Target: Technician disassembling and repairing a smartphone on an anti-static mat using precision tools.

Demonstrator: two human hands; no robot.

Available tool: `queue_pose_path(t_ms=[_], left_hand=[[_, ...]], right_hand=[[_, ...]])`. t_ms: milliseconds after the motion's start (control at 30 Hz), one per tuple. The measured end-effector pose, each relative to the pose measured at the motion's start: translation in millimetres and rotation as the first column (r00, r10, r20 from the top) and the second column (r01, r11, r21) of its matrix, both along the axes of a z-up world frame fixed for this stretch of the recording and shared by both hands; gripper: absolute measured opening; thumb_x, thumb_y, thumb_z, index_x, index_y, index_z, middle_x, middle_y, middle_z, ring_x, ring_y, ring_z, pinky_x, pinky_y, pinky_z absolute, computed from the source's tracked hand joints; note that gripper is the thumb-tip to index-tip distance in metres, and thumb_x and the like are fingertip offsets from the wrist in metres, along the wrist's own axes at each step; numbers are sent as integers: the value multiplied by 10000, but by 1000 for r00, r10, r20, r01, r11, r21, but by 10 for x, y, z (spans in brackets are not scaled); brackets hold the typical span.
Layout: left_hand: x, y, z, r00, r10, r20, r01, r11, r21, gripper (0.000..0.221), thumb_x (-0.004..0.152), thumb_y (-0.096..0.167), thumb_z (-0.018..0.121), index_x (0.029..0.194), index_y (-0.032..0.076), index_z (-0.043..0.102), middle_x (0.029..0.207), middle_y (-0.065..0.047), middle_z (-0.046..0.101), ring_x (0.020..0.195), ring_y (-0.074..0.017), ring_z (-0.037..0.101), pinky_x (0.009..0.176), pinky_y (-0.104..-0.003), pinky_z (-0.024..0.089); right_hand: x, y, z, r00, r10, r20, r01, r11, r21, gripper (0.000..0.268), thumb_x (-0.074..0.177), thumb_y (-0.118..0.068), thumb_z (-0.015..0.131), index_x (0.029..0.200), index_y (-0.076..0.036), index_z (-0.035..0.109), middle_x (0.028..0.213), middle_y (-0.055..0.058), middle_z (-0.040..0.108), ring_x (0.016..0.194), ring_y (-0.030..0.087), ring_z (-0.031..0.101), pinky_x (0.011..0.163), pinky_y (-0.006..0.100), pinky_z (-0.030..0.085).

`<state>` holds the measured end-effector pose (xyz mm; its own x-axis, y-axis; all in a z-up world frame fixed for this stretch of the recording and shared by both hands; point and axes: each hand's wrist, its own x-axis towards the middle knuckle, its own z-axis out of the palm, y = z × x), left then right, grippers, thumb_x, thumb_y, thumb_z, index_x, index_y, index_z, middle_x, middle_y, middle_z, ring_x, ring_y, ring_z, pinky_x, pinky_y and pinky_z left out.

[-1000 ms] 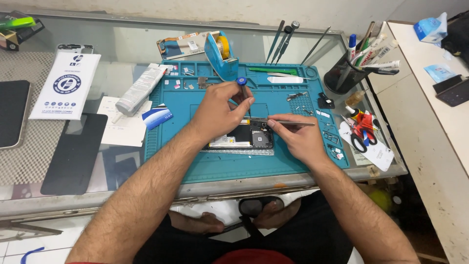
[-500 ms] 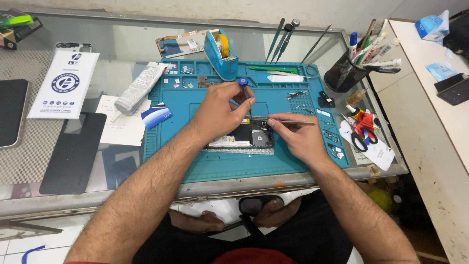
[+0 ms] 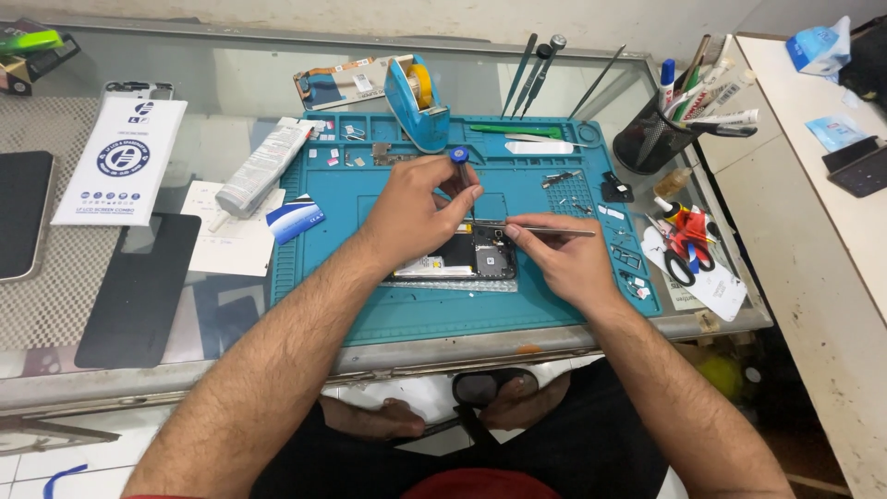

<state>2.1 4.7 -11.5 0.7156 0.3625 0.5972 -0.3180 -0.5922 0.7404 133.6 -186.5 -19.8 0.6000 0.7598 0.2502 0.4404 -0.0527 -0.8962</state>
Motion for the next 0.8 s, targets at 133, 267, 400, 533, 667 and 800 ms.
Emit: queue_pose_path(t_ms=[133, 267, 400, 533, 667, 800], left_hand=[[-2, -3, 9, 1000, -4, -21, 4, 1000, 0, 106, 906, 35, 715, 994, -19, 739, 823, -177, 718, 767, -284, 751, 625, -345, 652], [0, -10, 7, 999, -1, -40, 1, 1000, -1, 107, 911, 41, 712, 999, -13, 741, 825, -168, 718, 771, -274, 750, 629, -338, 654], [-6, -19, 16, 999, -2, -40, 3, 1000, 12, 109, 914, 34, 712, 1005, -18, 740, 832, -173, 717, 778, -280, 752, 635, -346, 654], [-19, -12, 25, 999, -12, -42, 13, 1000, 9, 111, 916, 28, 702, 1010, -22, 736, 837, -180, 713, 785, -283, 750, 636, -347, 657], [-36, -14, 40, 1000, -19, -24, 20, 1000, 9, 100, 916, 21, 707, 1003, -20, 736, 837, -180, 714, 784, -288, 752, 634, -352, 658], [-57, -25, 100, 1000, -20, -16, 20, 1000, -4, 91, 919, 23, 719, 999, -19, 733, 837, -181, 709, 781, -294, 751, 633, -360, 659]], right_hand=[[-11, -1, 16, 1000, -2, -4, 2, 1000, 0, 173, 909, -57, 818, 1076, -16, 812, 962, 207, 797, 938, 216, 728, 772, 341, 637], [3, -3, -7, 1000, -13, 6, 13, 1000, 4, 169, 908, -59, 820, 1071, -15, 813, 960, 213, 794, 935, 220, 731, 771, 345, 639], [37, -15, -63, 999, -34, 7, 34, 999, 20, 173, 905, -78, 833, 1070, -26, 817, 967, 200, 796, 942, 204, 729, 783, 340, 638], [19, -22, -48, 999, -33, 9, 33, 999, 23, 161, 908, -77, 829, 1063, -34, 821, 966, 179, 800, 944, 197, 732, 780, 326, 634], [-5, -15, -35, 1000, -23, 21, 22, 999, 39, 154, 911, -62, 820, 1061, -28, 819, 971, 195, 799, 954, 226, 737, 788, 361, 640], [-25, -7, -26, 999, -11, 46, 8, 998, 68, 153, 916, -60, 811, 1061, -15, 815, 969, 214, 793, 971, 274, 747, 799, 391, 641]])
